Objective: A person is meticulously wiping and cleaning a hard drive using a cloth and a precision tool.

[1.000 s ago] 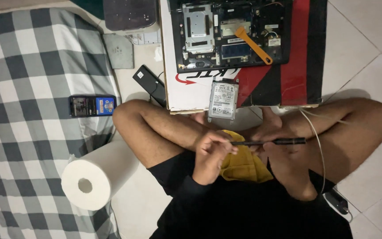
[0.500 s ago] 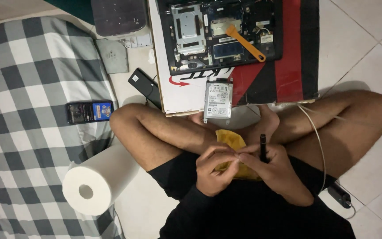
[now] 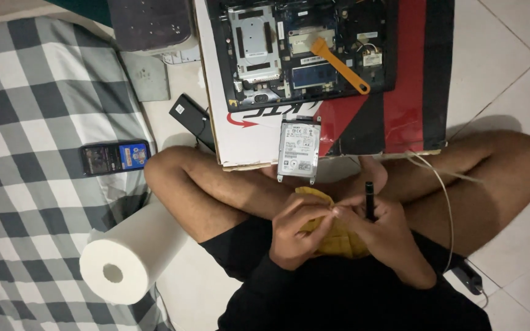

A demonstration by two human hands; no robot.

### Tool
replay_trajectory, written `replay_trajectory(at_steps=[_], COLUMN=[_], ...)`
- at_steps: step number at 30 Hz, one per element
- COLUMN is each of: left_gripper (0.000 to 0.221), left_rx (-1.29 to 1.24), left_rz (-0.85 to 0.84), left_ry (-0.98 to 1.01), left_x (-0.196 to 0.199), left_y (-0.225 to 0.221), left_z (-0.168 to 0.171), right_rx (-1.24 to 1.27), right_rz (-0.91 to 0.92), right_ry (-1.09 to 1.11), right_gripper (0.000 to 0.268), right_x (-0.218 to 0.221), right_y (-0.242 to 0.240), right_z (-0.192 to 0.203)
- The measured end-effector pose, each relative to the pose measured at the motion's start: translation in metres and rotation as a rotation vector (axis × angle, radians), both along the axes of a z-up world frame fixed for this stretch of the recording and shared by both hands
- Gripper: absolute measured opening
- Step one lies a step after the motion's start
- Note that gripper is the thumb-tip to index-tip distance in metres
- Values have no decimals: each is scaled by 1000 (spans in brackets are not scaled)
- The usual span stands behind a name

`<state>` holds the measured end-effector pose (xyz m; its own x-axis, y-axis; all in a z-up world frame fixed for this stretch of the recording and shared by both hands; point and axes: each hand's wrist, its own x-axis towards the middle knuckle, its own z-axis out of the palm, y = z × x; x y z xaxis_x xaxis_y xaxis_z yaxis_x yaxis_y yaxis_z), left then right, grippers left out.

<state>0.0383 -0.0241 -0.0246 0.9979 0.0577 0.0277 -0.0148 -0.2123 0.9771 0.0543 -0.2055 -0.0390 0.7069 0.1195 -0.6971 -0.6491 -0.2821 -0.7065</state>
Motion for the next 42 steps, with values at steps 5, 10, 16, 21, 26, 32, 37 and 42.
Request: replay_trajectory(at_steps=[5, 10, 16, 21, 26, 32, 37, 42], left_gripper=[17, 26, 19, 20, 23, 21, 24, 18], left_rx=[-28, 63, 210, 290, 355, 408, 91, -132], left_rz=[69, 46, 10, 18, 6, 32, 82, 107], left_ry=[25, -95, -188, -199, -198, -121, 82, 105], left_x=[10, 20, 32, 45, 48, 53, 56, 53], left_y=[-4, 0, 2, 2, 4, 13, 27, 24], left_z=[-5, -12, -15, -8, -8, -5, -7, -4], right_rx=[16, 62, 154, 99, -26, -69, 333, 127], right_rz=[9, -41, -87, -25, -30, 80, -43, 60], right_ry=[-18, 7, 34, -94, -202, -324, -220, -435], right_gripper=[12, 11, 8, 5, 4, 20, 29, 33], right_x=[11, 20, 22, 36, 39, 42, 56, 86], right_y=[0, 2, -3, 5, 18, 26, 8, 18], right_z=[-7, -20, -38, -22, -7, 8, -2, 58])
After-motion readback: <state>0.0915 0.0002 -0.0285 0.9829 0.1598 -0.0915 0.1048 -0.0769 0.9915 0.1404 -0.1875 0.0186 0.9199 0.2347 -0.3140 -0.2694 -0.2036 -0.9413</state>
